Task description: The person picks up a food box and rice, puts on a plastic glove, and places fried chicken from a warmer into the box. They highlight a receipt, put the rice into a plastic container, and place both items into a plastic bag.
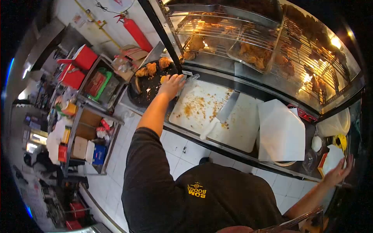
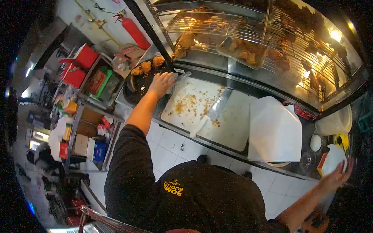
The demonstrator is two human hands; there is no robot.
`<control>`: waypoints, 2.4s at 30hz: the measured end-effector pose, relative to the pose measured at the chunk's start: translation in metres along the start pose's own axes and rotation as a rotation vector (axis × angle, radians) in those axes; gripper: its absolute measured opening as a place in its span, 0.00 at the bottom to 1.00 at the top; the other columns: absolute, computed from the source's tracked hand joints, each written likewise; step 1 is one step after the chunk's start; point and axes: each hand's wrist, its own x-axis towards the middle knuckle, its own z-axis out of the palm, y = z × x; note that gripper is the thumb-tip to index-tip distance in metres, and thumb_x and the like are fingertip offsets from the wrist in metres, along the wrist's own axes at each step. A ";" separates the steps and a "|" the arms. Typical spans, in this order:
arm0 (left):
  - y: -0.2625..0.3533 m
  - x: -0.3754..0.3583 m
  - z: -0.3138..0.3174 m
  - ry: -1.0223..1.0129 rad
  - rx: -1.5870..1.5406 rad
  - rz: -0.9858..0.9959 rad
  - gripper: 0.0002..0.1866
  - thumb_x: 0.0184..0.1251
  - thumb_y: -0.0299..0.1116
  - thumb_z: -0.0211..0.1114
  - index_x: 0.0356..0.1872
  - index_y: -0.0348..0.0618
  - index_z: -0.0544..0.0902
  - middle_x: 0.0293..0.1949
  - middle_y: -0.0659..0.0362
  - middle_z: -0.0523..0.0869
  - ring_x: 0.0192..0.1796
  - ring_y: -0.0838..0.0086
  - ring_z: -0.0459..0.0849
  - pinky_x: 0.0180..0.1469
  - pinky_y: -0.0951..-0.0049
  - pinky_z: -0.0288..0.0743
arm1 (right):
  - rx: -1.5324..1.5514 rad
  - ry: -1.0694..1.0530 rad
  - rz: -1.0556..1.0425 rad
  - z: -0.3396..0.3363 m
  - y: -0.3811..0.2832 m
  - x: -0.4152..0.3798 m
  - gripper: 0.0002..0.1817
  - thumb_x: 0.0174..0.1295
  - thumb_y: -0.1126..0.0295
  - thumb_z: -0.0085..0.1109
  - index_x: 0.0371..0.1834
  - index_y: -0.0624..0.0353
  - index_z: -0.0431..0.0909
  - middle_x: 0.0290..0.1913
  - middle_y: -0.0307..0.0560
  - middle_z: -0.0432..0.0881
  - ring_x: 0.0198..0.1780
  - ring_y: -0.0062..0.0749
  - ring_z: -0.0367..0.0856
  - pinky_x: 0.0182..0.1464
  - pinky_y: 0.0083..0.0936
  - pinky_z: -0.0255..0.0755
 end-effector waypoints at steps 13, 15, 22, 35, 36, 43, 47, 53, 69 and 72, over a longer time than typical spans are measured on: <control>0.019 0.015 -0.074 0.230 -0.510 0.118 0.02 0.50 0.29 0.55 0.27 0.46 0.72 0.24 0.62 0.79 0.31 0.69 0.80 0.41 0.69 0.67 | 0.354 -1.068 -0.571 0.292 -0.304 -0.210 0.11 0.44 0.78 0.53 0.34 0.62 0.73 0.36 0.51 0.76 0.38 0.45 0.76 0.44 0.33 0.72; 0.012 0.006 -0.095 0.224 -0.577 0.147 0.02 0.50 0.28 0.55 0.26 0.46 0.72 0.24 0.61 0.79 0.30 0.68 0.80 0.40 0.70 0.68 | 0.198 -1.122 -0.459 0.324 -0.297 -0.243 0.11 0.45 0.78 0.53 0.35 0.63 0.73 0.36 0.51 0.76 0.38 0.45 0.76 0.43 0.33 0.72; -0.002 -0.026 -0.153 0.386 -0.611 0.248 0.05 0.48 0.29 0.56 0.28 0.43 0.72 0.26 0.60 0.78 0.33 0.69 0.79 0.40 0.70 0.68 | 0.265 -0.802 -0.480 0.354 -0.296 -0.237 0.16 0.52 0.71 0.50 0.45 0.61 0.71 0.42 0.48 0.75 0.43 0.40 0.75 0.55 0.31 0.61; 0.006 -0.041 -0.131 0.668 -0.855 -0.093 0.09 0.49 0.31 0.63 0.31 0.44 0.74 0.28 0.57 0.77 0.30 0.62 0.77 0.32 0.65 0.70 | 1.717 -1.003 1.292 0.347 -0.336 -0.193 0.30 0.55 0.50 0.54 0.57 0.56 0.64 0.53 0.50 0.71 0.49 0.36 0.74 0.55 0.29 0.65; 0.006 -0.039 -0.132 0.705 -0.883 -0.104 0.08 0.49 0.31 0.63 0.30 0.44 0.74 0.27 0.56 0.77 0.30 0.62 0.77 0.32 0.65 0.71 | 1.633 -0.916 1.235 0.347 -0.339 -0.194 0.29 0.56 0.53 0.54 0.57 0.58 0.63 0.53 0.51 0.71 0.49 0.37 0.74 0.55 0.29 0.65; 0.016 -0.043 -0.139 0.664 -1.209 -0.343 0.06 0.51 0.31 0.62 0.27 0.43 0.74 0.26 0.55 0.77 0.26 0.60 0.77 0.27 0.65 0.71 | 1.800 -1.143 1.072 0.324 -0.335 -0.184 0.15 0.46 0.73 0.54 0.39 0.65 0.72 0.40 0.51 0.77 0.48 0.39 0.75 0.54 0.32 0.67; 0.022 -0.047 -0.135 0.797 -1.062 -0.221 0.08 0.51 0.34 0.64 0.26 0.44 0.73 0.21 0.57 0.77 0.23 0.62 0.77 0.23 0.68 0.69 | 1.772 -0.885 1.302 0.338 -0.312 -0.201 0.11 0.52 0.70 0.53 0.37 0.63 0.73 0.39 0.50 0.77 0.45 0.36 0.76 0.51 0.31 0.69; 0.012 -0.046 -0.170 0.847 -1.125 -0.226 0.13 0.51 0.41 0.64 0.30 0.44 0.75 0.33 0.58 0.79 0.39 0.64 0.77 0.43 0.62 0.65 | 1.213 -1.089 0.878 0.330 -0.292 -0.200 0.10 0.52 0.71 0.58 0.35 0.64 0.74 0.41 0.49 0.78 0.41 0.31 0.76 0.42 0.25 0.72; 0.026 -0.041 -0.163 0.675 -1.052 -0.090 0.09 0.49 0.34 0.63 0.21 0.45 0.71 0.27 0.59 0.75 0.31 0.63 0.76 0.34 0.64 0.67 | 1.463 -1.231 1.173 0.309 -0.300 -0.189 0.49 0.51 0.28 0.23 0.66 0.56 0.50 0.65 0.50 0.57 0.63 0.37 0.58 0.64 0.33 0.52; 0.043 -0.030 -0.153 0.570 -0.970 -0.066 0.09 0.51 0.36 0.60 0.20 0.45 0.71 0.26 0.60 0.74 0.29 0.66 0.75 0.33 0.66 0.68 | 1.689 -1.157 1.293 0.309 -0.309 -0.181 0.49 0.50 0.27 0.18 0.69 0.50 0.39 0.69 0.52 0.46 0.67 0.45 0.51 0.65 0.38 0.49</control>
